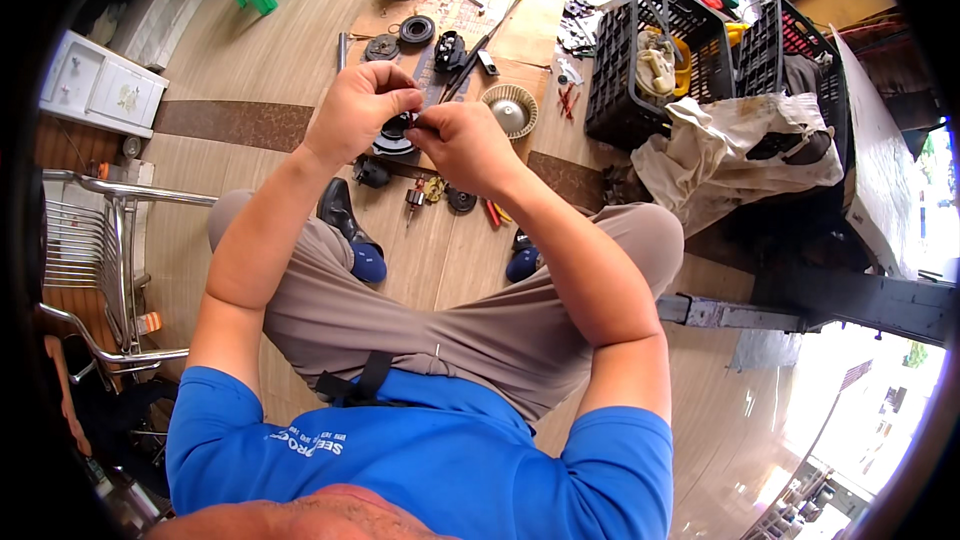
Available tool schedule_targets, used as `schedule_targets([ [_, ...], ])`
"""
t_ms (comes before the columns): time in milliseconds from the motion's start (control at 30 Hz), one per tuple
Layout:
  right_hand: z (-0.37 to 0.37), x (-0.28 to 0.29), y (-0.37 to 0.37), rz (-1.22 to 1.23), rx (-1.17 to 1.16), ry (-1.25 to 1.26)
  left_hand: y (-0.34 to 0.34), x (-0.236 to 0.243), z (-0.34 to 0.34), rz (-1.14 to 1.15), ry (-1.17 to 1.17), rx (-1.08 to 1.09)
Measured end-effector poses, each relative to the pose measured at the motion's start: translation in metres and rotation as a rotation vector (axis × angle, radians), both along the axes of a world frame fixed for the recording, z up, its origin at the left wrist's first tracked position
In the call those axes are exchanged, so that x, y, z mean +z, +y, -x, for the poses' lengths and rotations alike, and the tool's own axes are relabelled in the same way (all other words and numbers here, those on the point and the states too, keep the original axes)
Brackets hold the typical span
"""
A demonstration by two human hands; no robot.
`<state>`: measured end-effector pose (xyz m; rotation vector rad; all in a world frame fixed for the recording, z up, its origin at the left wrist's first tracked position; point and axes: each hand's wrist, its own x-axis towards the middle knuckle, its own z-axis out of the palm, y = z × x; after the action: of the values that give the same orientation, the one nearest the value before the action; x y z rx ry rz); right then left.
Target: The person sits on the floor and uses a screwdriver to manipulate and wire components of a disassembled electric motor, handling various gears, wires, and internal parts.
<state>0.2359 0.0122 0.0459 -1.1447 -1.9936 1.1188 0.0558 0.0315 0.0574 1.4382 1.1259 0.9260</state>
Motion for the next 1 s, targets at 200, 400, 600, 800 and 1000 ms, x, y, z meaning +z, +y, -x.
schedule_targets([
  [200,0.003,-0.006,-0.001,-0.168,-0.049,-0.019,0.002,-0.005,-0.003,-0.045,0.066,-0.001],
  [400,-0.002,-0.014,0.004,0.097,0.035,0.113,0.005,-0.002,0.003,0.13,-0.24,-0.152],
  [600,0.002,-0.014,0.002,0.057,-0.022,0.08,0.001,0.0,0.002,0.034,-0.029,-0.009],
  [800,0.006,-0.01,0.001,-0.089,-0.035,-0.044,-0.001,-0.003,-0.005,-0.025,0.123,0.103],
  [1000,-0.001,-0.015,0.006,0.093,-0.056,0.115,0.005,-0.007,-0.005,0.048,-0.123,0.012],
])
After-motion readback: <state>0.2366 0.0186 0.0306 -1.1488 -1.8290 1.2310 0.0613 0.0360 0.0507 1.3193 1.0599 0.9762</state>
